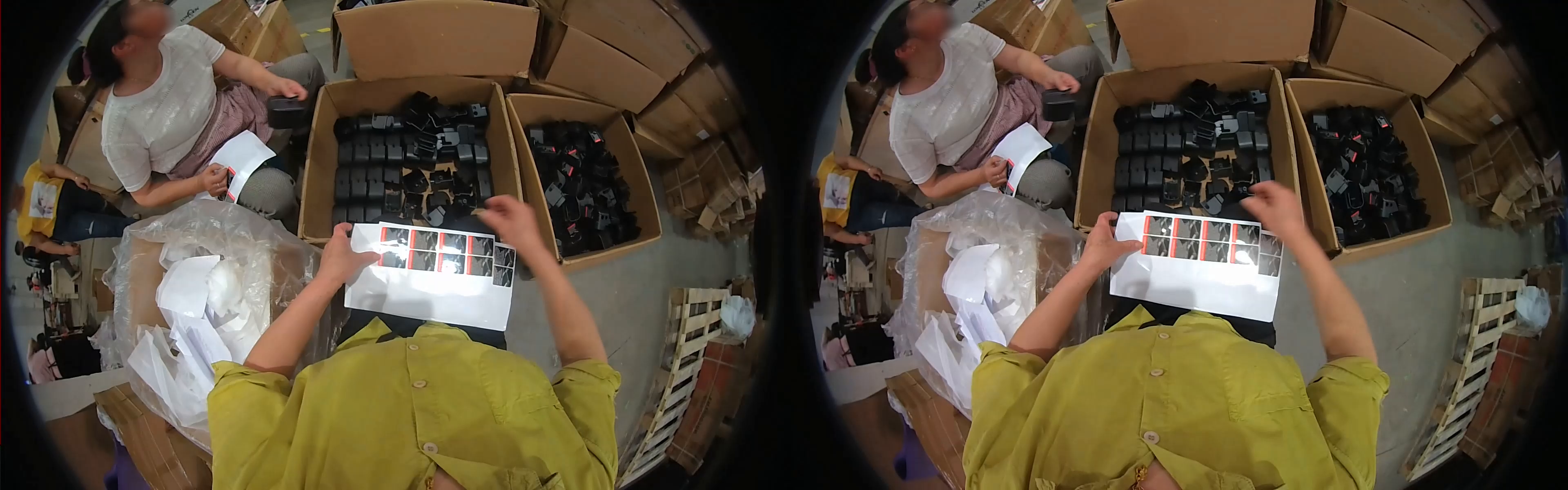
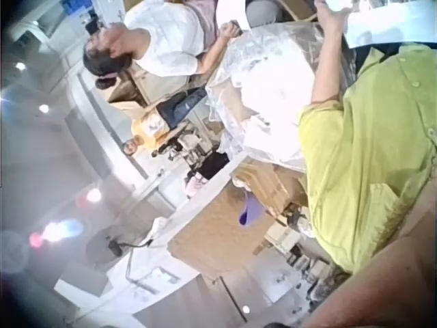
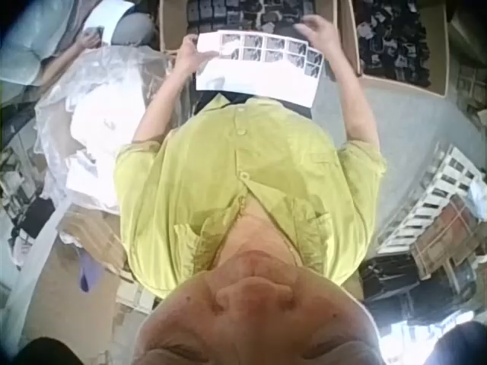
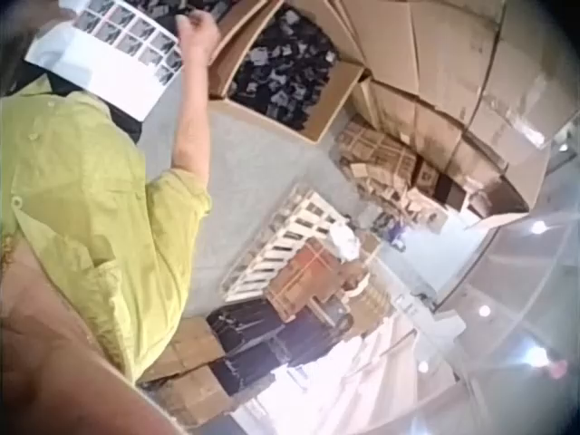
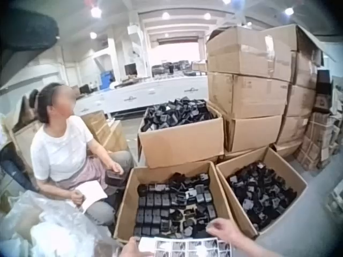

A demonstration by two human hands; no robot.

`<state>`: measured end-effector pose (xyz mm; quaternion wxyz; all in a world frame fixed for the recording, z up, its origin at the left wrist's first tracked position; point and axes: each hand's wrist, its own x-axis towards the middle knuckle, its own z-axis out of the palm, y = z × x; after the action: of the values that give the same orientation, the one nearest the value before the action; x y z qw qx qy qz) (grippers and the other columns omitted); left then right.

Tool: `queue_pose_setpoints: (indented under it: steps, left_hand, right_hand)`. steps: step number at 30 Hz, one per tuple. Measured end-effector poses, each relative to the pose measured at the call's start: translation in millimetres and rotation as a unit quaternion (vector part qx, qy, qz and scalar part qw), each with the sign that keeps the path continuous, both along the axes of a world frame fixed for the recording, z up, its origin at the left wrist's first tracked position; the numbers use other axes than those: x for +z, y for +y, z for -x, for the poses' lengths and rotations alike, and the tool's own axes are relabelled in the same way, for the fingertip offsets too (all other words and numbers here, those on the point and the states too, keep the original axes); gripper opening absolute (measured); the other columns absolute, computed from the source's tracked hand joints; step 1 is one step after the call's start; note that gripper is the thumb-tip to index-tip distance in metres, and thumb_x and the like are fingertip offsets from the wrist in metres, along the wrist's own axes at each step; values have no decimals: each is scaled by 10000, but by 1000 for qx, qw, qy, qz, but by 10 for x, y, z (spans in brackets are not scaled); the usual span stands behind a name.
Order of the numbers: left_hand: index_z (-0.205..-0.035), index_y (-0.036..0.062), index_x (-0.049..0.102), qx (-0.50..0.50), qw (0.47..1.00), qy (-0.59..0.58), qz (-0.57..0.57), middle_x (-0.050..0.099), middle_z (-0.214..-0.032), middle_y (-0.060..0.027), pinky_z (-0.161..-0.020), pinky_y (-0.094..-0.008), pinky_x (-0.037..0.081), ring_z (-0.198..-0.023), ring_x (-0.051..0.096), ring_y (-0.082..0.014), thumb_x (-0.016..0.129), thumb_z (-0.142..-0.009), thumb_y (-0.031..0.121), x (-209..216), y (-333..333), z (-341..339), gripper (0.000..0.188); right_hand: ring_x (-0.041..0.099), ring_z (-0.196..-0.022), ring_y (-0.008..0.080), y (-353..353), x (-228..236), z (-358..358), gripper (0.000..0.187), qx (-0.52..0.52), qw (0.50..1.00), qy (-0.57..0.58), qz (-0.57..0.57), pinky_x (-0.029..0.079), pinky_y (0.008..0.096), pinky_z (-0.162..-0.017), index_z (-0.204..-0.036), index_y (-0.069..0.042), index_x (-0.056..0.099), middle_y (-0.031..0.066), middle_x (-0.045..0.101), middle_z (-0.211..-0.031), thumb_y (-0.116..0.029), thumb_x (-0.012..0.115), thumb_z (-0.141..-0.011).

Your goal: Peeling labels from a sheet and applying them to small black plastic components in a warehouse environment.

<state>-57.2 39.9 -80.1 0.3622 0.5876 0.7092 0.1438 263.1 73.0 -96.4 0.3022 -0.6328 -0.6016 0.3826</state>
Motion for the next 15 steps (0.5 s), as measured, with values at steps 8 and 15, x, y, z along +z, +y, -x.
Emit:
queue_pose_setpoints:
  steps: [8, 15]
  left_hand:
    - [-1015, -28, 530, 115, 927, -352, 55, 609, -932, -71, -721, -251, 454, -781, 580, -130, 684, -710, 135, 179, -109, 45, 378]
    - [-1047, -7, 560, -16, 904, -382, 193, 593, -975, -59, -805, -268, 415, -865, 540, -129, 679, -700, 89, 333, -202, 74, 379]
  right_hand:
    - [577, -782, 226, -83, -15, 896, 326, 160, 985, -43, -42, 455, 332, -704, -893, -10, 586, 107, 607, -871, -248, 675, -689]
    - [505, -543, 78, -30, -33, 787, 145, 90, 988, 97, 84, 413, 230, -509, -736, 3, 572, 41, 572, -606, -130, 627, -751]
